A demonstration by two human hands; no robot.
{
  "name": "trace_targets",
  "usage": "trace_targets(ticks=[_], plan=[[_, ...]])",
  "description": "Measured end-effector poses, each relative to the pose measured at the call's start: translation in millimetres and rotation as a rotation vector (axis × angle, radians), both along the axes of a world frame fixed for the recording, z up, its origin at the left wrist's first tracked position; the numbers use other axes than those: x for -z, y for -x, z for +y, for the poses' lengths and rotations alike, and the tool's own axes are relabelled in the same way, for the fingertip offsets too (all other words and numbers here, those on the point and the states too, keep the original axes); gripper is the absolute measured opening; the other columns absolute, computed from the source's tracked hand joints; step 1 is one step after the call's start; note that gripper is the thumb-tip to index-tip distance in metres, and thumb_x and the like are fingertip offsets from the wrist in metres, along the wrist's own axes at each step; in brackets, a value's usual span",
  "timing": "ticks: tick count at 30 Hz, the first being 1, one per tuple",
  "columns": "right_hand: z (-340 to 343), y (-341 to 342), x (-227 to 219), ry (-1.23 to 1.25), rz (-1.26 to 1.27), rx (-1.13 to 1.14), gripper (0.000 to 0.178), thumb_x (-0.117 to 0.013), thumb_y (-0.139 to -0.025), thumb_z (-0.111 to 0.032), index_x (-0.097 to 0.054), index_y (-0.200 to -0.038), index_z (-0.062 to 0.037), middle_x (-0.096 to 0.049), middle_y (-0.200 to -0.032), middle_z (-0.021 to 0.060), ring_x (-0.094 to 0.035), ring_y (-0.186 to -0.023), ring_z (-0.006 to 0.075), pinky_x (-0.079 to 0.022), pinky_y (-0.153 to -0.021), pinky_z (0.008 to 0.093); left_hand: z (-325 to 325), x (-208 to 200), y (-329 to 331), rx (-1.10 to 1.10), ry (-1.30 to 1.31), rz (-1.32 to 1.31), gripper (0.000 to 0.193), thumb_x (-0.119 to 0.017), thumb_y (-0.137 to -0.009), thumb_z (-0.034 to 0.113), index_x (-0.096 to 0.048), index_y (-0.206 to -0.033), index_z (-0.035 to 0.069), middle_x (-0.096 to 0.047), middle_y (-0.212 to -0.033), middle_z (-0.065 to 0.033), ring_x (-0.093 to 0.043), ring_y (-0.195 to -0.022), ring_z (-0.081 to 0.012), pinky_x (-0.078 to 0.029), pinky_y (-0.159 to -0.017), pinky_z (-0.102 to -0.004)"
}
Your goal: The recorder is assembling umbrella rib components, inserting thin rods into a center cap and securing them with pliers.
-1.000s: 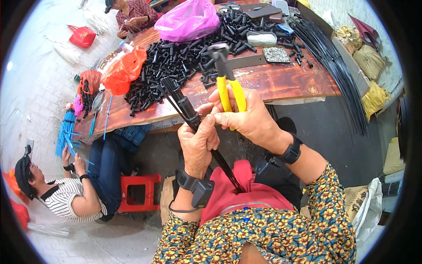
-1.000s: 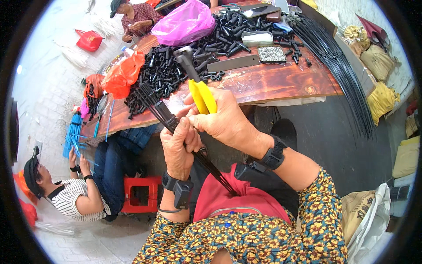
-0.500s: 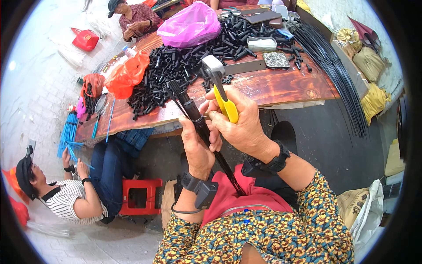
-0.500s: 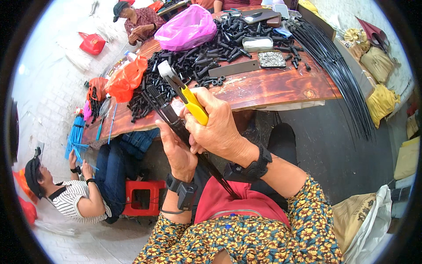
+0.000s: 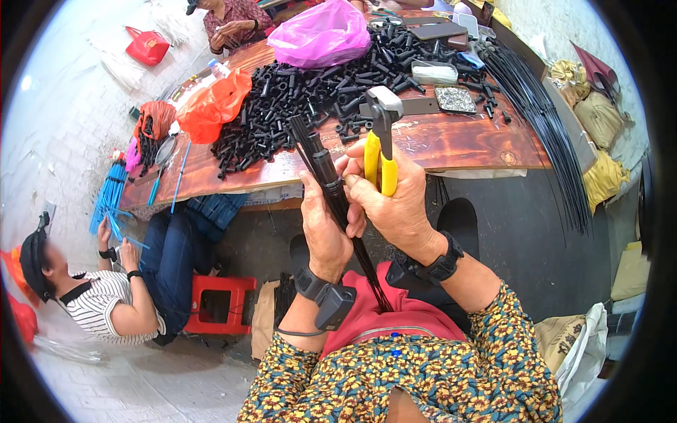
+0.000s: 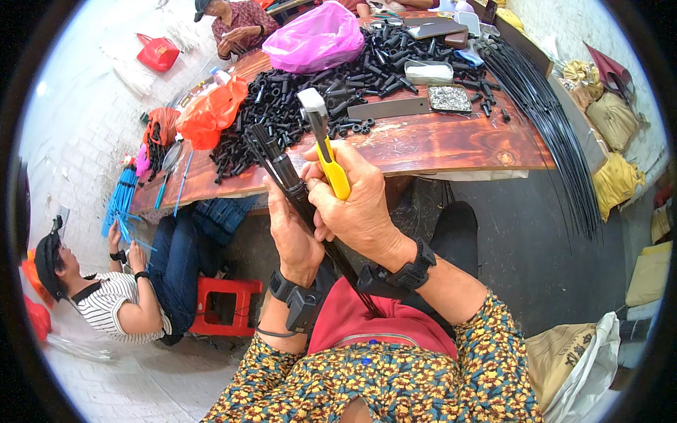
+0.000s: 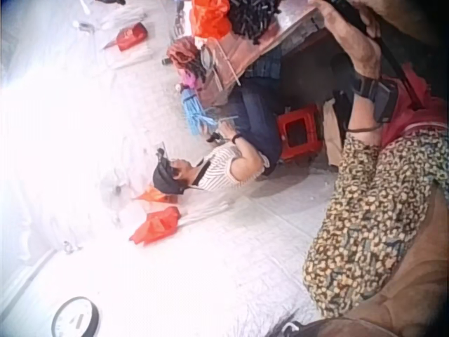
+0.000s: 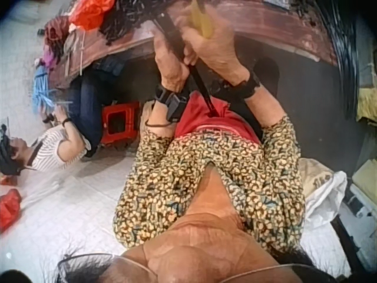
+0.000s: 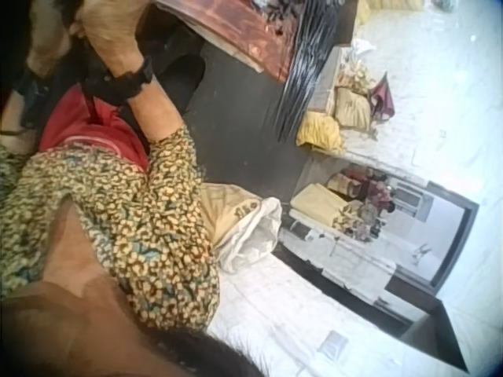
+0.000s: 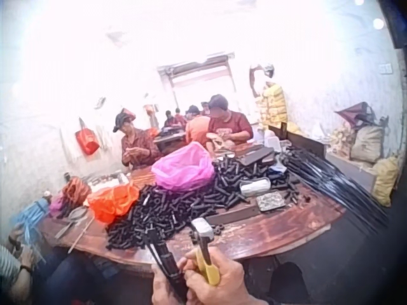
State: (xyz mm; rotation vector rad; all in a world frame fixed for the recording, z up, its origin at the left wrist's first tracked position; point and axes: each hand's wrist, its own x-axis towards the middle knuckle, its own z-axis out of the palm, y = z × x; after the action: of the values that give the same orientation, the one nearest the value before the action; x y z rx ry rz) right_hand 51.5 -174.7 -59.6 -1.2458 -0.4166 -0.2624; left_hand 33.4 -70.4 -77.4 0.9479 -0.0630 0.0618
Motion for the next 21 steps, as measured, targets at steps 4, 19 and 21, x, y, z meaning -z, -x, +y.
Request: trace_targets(ticks=[4,19,21], plan=[[-1.7,0.8,0.1,-0.046,0.041,-0.024,0.023,-0.057,-0.084,0.009,-0.056,-0.105,-0.0015,-0.063,-0.08,0.0049,-0.058,-0.052,0.0073,-0.047,-0.042,0.0221,-1.1,-1.8,-0.7,-0.002,-0.005,0.01,0.075,-0.026,-0.099,0.062,-0.05,-0.131,-0.003,-0.046,-0.054,0.0017,-0.037,-0.04,-0.007,-0.031,-0.038,-0.0224],[3.7,-1.5,5.8,-0.238,0.143,-0.059,0.019,-0.059,-0.085,0.008,-0.056,-0.101,0.0005,-0.066,-0.086,0.0067,-0.058,-0.051,0.0069,-0.047,-0.042,0.0199,-0.4,-1.8,-3.8,-0.002,-0.01,0.017,0.074,-0.026,-0.1,0.061,-0.053,-0.128,-0.002,-0.047,-0.053,0.0023,-0.036,-0.038,-0.006,-0.029,-0.037,-0.0218],[4.0,-1.7,6.1,-0.226,0.14,-0.046,0.019,-0.059,-0.085,0.009,-0.056,-0.102,0.0002,-0.066,-0.086,0.0068,-0.058,-0.051,0.007,-0.047,-0.041,0.0199,-0.8,-1.4,-4.0,-0.002,-0.002,0.021,0.074,-0.026,-0.1,0.061,-0.054,-0.127,-0.002,-0.047,-0.053,0.0024,-0.036,-0.038,-0.0059,-0.029,-0.036,-0.0217]])
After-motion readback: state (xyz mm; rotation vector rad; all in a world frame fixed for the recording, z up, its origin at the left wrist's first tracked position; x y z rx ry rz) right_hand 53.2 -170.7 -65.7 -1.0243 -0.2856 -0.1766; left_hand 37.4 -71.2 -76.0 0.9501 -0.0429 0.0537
